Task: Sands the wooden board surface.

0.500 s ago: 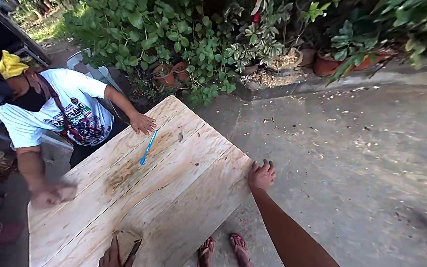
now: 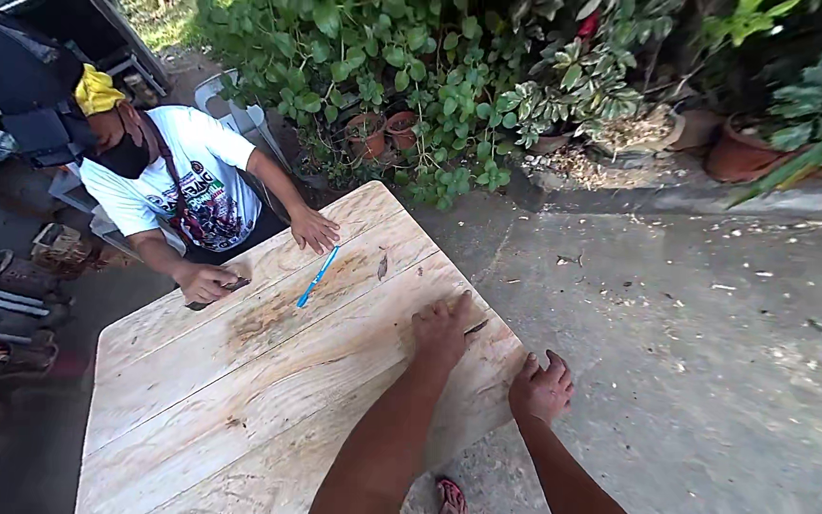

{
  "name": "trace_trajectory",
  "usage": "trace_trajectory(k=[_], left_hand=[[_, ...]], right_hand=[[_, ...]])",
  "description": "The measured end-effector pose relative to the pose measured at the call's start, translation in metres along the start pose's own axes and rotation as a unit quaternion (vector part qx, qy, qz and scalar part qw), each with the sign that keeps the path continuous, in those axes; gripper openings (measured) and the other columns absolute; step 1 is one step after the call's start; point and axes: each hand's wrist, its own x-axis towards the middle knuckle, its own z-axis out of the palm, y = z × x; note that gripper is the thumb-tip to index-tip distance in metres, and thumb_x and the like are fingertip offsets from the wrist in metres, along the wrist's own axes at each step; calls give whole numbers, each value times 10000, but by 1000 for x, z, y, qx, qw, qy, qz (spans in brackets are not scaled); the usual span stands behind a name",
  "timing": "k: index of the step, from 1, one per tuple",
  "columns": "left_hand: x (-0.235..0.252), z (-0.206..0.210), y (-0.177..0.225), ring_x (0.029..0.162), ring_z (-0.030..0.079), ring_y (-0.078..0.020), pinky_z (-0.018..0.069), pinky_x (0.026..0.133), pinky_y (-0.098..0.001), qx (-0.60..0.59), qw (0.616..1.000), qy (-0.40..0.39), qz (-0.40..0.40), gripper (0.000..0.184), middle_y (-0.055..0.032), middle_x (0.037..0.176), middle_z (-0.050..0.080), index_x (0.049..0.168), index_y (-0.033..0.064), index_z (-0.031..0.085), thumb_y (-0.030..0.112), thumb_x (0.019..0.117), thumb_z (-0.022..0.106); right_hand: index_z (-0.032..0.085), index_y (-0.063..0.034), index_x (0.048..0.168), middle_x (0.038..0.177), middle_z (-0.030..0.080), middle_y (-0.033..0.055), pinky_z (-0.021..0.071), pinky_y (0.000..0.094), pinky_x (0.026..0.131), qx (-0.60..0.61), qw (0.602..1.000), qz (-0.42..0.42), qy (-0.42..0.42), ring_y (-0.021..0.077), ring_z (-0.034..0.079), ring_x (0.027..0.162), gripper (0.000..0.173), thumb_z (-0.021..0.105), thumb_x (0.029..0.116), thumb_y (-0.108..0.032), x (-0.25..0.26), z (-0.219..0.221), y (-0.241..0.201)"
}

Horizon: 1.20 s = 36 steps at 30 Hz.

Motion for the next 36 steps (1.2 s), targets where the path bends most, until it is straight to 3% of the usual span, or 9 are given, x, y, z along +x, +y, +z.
trace_trajectory(k=[3, 7, 11, 14, 20, 23, 28, 32, 36], left_hand=[[-33, 10, -26, 1345, 494, -482, 405, 1045, -661, -19, 1000, -8, 0, 733, -281, 1498, 480, 1637, 403, 234, 518, 1004, 587], [-131, 36, -129, 1339, 507, -493, 410, 1048, -682, -14, 994, 2, -104, 734, -289, 1482, 501, 1630, 382, 274, 557, 988, 583], [-188, 64, -189, 1192, 601, -532, 484, 932, -666, 36, 992, 83, -88, 731, -332, 1340, 594, 1591, 230, 415, 534, 960, 625], [-157, 51, -149, 1196, 601, -529, 486, 939, -660, 22, 993, 99, -64, 705, -338, 1337, 592, 1577, 186, 439, 516, 978, 609], [13, 15, 35, 1352, 499, -489, 405, 1072, -653, -12, 998, 38, 58, 722, -289, 1505, 480, 1631, 335, 295, 492, 998, 604], [56, 3, 67, 1349, 487, -492, 404, 1059, -645, -10, 995, 15, 100, 758, -288, 1502, 473, 1631, 375, 275, 461, 977, 649], [-22, 39, -34, 1283, 584, -464, 473, 1011, -640, 23, 990, 120, 76, 680, -246, 1452, 566, 1581, 393, 401, 557, 959, 620], [-126, 68, -155, 1069, 642, -571, 519, 863, -686, 53, 984, 169, 8, 757, -362, 1223, 635, 1524, 152, 514, 620, 933, 579], [-140, 64, -150, 1013, 646, -587, 524, 805, -675, 38, 981, 191, -3, 761, -387, 1175, 636, 1490, 44, 537, 548, 922, 598]], right_hand=[[522, -7, 1457, 1556, 449, 252, 353, 673, 1100, -13, 1000, 0, -8, 478, 442, 1419, 441, 436, 1102, -255, 1, -8, 6], [506, 20, 1461, 1529, 453, 300, 376, 647, 1108, 15, 999, -34, -18, 503, 459, 1394, 444, 430, 1100, -227, 2, -1, 7], [538, 51, 1415, 1486, 488, 322, 392, 611, 1111, 39, 998, -46, -1, 514, 485, 1365, 420, 460, 1088, -201, 4, 1, 15], [547, 76, 1393, 1466, 499, 339, 379, 586, 1129, 58, 997, -56, 6, 526, 492, 1350, 408, 465, 1082, -175, 3, 1, 14], [528, 91, 1404, 1452, 500, 348, 394, 546, 1139, 81, 996, -46, 11, 508, 500, 1348, 397, 446, 1085, -130, 5, 0, 15], [503, 86, 1428, 1460, 493, 344, 399, 542, 1137, 70, 997, -45, 2, 496, 498, 1356, 406, 436, 1085, -120, 8, 1, 16], [519, 105, 1406, 1415, 530, 354, 433, 592, 1077, 53, 997, -54, -14, 520, 541, 1292, 415, 440, 1067, -121, 3, -8, 12], [563, 75, 1382, 1397, 558, 333, 458, 593, 1046, 68, 996, -49, -5, 519, 559, 1265, 394, 470, 1058, -129, 4, -4, 16], [590, 86, 1339, 1379, 580, 325, 450, 598, 1040, 79, 995, -62, 12, 530, 568, 1242, 366, 485, 1045, -105, 2, -2, 15]])
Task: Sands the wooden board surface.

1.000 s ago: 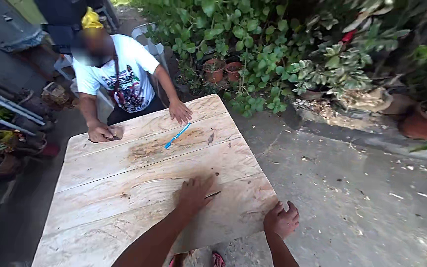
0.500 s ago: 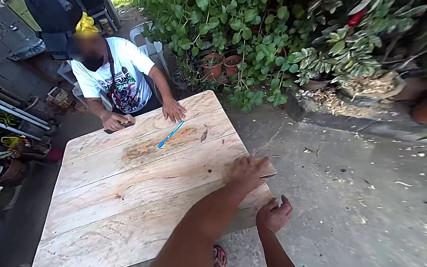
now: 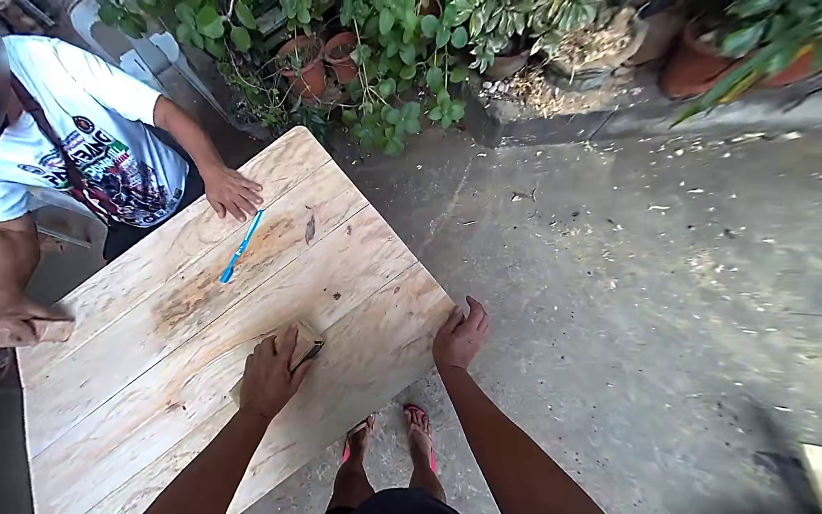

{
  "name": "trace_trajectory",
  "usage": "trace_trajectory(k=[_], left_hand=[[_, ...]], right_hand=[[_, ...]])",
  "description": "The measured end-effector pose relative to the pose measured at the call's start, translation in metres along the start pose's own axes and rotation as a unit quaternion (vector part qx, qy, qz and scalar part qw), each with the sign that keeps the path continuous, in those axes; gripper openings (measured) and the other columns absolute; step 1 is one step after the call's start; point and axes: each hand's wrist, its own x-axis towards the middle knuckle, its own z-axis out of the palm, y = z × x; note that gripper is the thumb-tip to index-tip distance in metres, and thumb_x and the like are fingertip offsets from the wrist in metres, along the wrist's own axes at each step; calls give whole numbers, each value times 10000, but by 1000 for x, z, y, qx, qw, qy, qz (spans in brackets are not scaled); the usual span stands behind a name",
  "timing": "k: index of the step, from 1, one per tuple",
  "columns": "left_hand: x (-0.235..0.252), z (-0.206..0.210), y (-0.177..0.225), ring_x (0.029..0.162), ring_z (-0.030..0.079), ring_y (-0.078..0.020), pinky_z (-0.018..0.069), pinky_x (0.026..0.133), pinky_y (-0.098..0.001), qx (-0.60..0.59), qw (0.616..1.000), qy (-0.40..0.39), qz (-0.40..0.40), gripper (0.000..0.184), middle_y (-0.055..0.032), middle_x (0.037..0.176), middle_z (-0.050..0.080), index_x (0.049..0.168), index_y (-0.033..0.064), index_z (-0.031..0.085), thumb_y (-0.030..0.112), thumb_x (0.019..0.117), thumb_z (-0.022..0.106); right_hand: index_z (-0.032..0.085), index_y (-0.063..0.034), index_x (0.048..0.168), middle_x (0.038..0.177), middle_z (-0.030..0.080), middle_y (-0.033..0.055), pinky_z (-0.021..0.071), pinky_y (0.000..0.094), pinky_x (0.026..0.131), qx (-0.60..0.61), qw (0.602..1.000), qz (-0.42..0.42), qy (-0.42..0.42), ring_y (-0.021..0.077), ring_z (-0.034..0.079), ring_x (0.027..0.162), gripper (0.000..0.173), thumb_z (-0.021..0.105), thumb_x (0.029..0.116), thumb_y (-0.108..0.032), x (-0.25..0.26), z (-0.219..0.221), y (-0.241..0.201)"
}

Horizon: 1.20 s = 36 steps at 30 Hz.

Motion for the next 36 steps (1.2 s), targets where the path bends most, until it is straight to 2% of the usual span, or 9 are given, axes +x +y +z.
trace_trajectory(k=[6, 9, 12, 16, 20, 24, 29, 31, 36], left_hand=[[135, 2, 155, 1282, 547, -509, 452, 1015, -634, -26, 993, -107, 39, 676, -323, 1427, 533, 1603, 250, 390, 495, 1003, 583], [182, 0, 193, 1253, 543, -471, 461, 970, -596, -31, 985, -160, 54, 730, -296, 1419, 512, 1640, 351, 255, 494, 1008, 591], [157, 2, 155, 1213, 583, -470, 477, 958, -593, -37, 987, -138, 77, 727, -293, 1388, 556, 1625, 392, 289, 527, 985, 607], [47, 3, 18, 1192, 623, -508, 503, 965, -649, -11, 999, -43, 26, 688, -302, 1349, 614, 1559, 296, 467, 567, 948, 626], [-45, -8, -91, 1036, 655, -561, 534, 839, -661, 19, 998, 5, -64, 738, -351, 1181, 654, 1516, 170, 532, 543, 895, 668], [-10, -12, -59, 1093, 651, -543, 530, 887, -650, -4, 999, -1, -49, 694, -347, 1229, 645, 1507, 145, 541, 518, 932, 648], [150, -11, 65, 1326, 524, -492, 428, 1057, -640, -63, 992, -111, 9, 694, -301, 1477, 504, 1625, 327, 323, 479, 1002, 590], [199, -20, 87, 1333, 502, -482, 416, 1039, -633, -72, 986, -151, 19, 724, -281, 1507, 472, 1638, 363, 260, 444, 1007, 605], [186, -19, 10, 1363, 493, -501, 393, 1072, -673, -64, 990, -125, -1, 724, -275, 1521, 482, 1614, 399, 316, 482, 975, 646]], right_hand=[[588, 91, 1345, 1384, 578, 325, 438, 594, 1064, -1, 1000, -4, 11, 519, 564, 1264, 370, 465, 1043, -84, -2, 2, -3], [568, 73, 1374, 1409, 561, 312, 424, 608, 1070, -18, 1000, 9, -1, 505, 541, 1299, 374, 465, 1056, -95, 0, 1, -5], [531, 59, 1417, 1459, 517, 311, 398, 621, 1095, -36, 998, 24, -43, 495, 499, 1354, 394, 425, 1077, -111, 1, -6, -8], [528, 68, 1410, 1448, 519, 322, 399, 606, 1107, -40, 998, 6, -47, 494, 504, 1352, 396, 417, 1086, -130, 0, -4, -7], [552, 54, 1394, 1439, 536, 312, 401, 600, 1099, -54, 998, 6, -35, 492, 519, 1338, 382, 410, 1088, -124, 1, -2, -9], [559, 57, 1388, 1407, 555, 321, 410, 614, 1080, -68, 997, 3, -23, 511, 529, 1313, 382, 408, 1089, -126, 3, -1, -9], [535, -7, 1441, 1467, 518, 289, 374, 662, 1087, -126, 991, 42, -26, 495, 478, 1375, 409, 381, 1106, -185, 3, -2, -12], [547, -59, 1448, 1516, 494, 241, 312, 694, 1110, -188, 981, 27, -33, 467, 424, 1433, 411, 374, 1104, -204, 5, -1, -16], [621, -30, 1372, 1495, 529, 252, 209, 785, 1116, -247, 953, -166, -53, 528, 389, 1447, 400, 381, 1072, -138, 12, -3, -14]])
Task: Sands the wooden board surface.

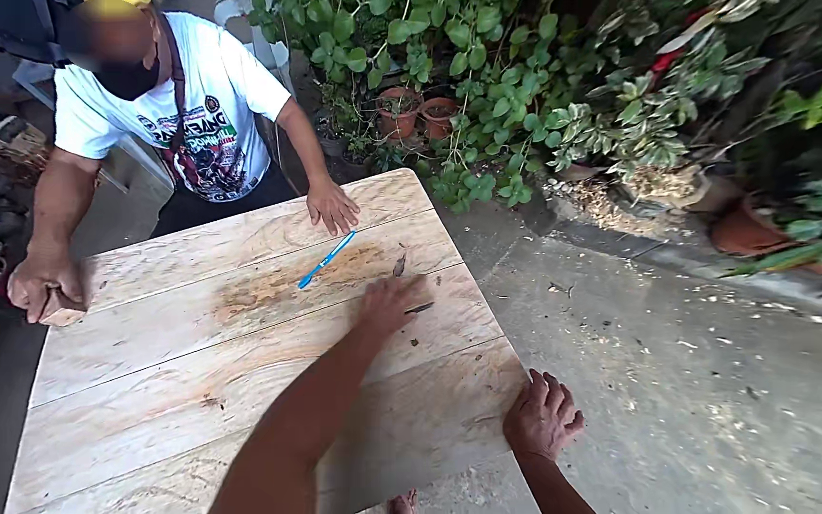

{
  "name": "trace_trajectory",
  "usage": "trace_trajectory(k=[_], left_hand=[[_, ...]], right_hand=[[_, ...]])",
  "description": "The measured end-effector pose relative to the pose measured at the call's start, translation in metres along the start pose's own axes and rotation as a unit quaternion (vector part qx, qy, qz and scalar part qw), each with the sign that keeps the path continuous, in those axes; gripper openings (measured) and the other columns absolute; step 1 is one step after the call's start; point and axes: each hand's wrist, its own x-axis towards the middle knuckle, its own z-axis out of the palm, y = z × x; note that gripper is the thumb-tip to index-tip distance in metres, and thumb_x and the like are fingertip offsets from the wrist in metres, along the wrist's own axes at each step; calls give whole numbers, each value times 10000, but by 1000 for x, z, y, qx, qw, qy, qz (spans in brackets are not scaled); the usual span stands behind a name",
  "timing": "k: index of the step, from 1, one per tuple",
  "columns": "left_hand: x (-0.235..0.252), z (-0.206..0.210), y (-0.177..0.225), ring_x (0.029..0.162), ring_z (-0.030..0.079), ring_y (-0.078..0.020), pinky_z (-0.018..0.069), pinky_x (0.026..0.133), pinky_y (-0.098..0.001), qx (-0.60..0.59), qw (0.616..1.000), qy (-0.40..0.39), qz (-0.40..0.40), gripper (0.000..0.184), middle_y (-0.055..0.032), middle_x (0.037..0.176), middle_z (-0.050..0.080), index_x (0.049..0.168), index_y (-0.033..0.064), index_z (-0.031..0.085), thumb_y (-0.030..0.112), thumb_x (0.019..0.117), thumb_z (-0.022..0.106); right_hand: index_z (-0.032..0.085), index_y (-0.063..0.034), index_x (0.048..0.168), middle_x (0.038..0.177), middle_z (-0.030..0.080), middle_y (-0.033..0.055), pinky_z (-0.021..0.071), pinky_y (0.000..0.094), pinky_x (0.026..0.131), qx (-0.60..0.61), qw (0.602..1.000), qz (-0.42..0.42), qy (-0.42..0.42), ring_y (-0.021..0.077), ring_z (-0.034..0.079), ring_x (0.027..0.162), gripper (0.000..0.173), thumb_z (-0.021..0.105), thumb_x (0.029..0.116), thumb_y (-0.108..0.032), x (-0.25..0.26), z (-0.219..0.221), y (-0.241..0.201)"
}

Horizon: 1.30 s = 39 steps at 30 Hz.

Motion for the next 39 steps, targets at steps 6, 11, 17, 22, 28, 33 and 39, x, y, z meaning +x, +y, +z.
trace_trajectory(k=[6, 11, 17, 22, 28, 33, 39], left_hand=[[-119, 8, -162, 1126, 617, -566, 515, 867, -672, 64, 990, 111, -56, 756, -359, 1275, 605, 1563, 220, 466, 525, 910, 696], [-66, -9, -104, 1204, 590, -542, 476, 969, -660, 41, 997, 53, -30, 705, -344, 1349, 580, 1580, 221, 437, 498, 966, 644], [106, -22, 55, 1343, 486, -491, 401, 1058, -640, 9, 1000, -13, 22, 697, -302, 1489, 472, 1634, 346, 283, 445, 1018, 595], [121, -21, 53, 1313, 514, -471, 439, 1027, -611, 24, 998, -5, 64, 788, -277, 1470, 497, 1638, 384, 244, 443, 977, 670], [-30, 5, -109, 1153, 618, -546, 505, 931, -674, 83, 991, 88, 65, 741, -338, 1306, 605, 1586, 290, 419, 604, 942, 608], [-60, -3, -101, 1114, 620, -566, 503, 901, -667, 74, 994, 73, 20, 732, -372, 1257, 606, 1570, 160, 449, 560, 972, 587], [81, -18, 55, 1396, 438, -515, 364, 1105, -670, -2, 1000, -24, -5, 737, -317, 1544, 415, 1650, 316, 238, 468, 1015, 581]], right_hand=[[618, -23, 1375, 1463, 553, 259, 351, 743, 1034, 24, 1000, -9, -11, 527, 476, 1373, 430, 361, 1065, -173, -1, 6, 1], [620, -10, 1370, 1445, 566, 261, 410, 749, 948, 30, 999, -2, -29, 544, 507, 1333, 441, 350, 1072, -192, -1, 5, -2], [601, -1, 1393, 1452, 559, 265, 426, 743, 948, 24, 999, 5, -34, 538, 519, 1327, 455, 349, 1066, -192, 1, 3, -4], [587, 9, 1399, 1445, 576, 245, 434, 715, 967, 14, 999, 13, -31, 499, 547, 1316, 477, 343, 1074, -242, 0, 3, -2], [584, 14, 1397, 1428, 588, 250, 452, 704, 941, 34, 999, 17, -35, 501, 574, 1282, 471, 355, 1073, -241, -3, 3, -1], [587, 7, 1398, 1415, 594, 257, 469, 714, 892, 43, 998, 17, -39, 524, 569, 1275, 459, 373, 1068, -229, -2, 1, -3], [553, 3, 1432, 1445, 561, 266, 462, 724, 927, 49, 997, 36, -58, 528, 544, 1302, 442, 405, 1063, -189, -1, 0, -2]])
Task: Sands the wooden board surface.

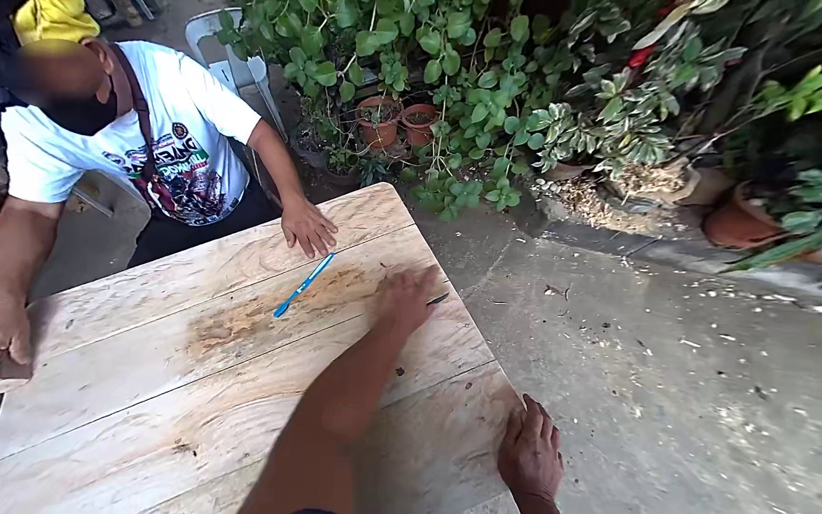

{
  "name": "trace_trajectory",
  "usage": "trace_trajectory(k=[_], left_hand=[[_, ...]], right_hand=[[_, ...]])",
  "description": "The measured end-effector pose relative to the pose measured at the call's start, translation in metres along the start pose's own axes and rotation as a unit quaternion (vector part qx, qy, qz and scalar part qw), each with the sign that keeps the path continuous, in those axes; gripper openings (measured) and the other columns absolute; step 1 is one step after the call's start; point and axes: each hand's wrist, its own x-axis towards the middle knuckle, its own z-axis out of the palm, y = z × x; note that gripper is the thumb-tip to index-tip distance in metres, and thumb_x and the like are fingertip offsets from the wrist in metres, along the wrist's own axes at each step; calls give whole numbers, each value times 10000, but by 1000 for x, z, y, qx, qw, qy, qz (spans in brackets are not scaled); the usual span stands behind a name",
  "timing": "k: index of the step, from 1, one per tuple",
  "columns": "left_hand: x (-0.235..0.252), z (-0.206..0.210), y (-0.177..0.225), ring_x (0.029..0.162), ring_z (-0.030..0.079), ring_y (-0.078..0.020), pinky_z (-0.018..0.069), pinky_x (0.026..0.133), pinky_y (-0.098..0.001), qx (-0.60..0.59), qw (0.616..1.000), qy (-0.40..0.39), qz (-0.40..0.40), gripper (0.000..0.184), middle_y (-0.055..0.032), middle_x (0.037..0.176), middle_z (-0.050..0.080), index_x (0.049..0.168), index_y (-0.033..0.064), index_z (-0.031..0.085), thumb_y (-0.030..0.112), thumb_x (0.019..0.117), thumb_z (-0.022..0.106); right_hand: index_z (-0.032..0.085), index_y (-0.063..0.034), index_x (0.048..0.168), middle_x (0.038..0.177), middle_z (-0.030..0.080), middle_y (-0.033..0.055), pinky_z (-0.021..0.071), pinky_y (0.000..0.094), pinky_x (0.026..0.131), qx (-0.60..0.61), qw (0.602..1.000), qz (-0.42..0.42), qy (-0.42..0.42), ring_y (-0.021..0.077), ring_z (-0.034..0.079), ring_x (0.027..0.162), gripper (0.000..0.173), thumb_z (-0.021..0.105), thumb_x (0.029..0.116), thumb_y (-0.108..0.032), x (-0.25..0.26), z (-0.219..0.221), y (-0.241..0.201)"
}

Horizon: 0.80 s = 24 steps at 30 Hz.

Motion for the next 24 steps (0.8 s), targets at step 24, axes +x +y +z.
trace_trajectory(k=[24], left_hand=[[-95, 16, -98, 1303, 537, -510, 437, 1037, -662, 27, 998, 38, 37, 698, -313, 1451, 520, 1621, 318, 331, 543, 1003, 564]], right_hand=[[541, 0, 1441, 1448, 549, 286, 462, 733, 910, -18, 1000, -10, 12, 543, 559, 1274, 473, 370, 1074, -246, 2, 4, 4]])
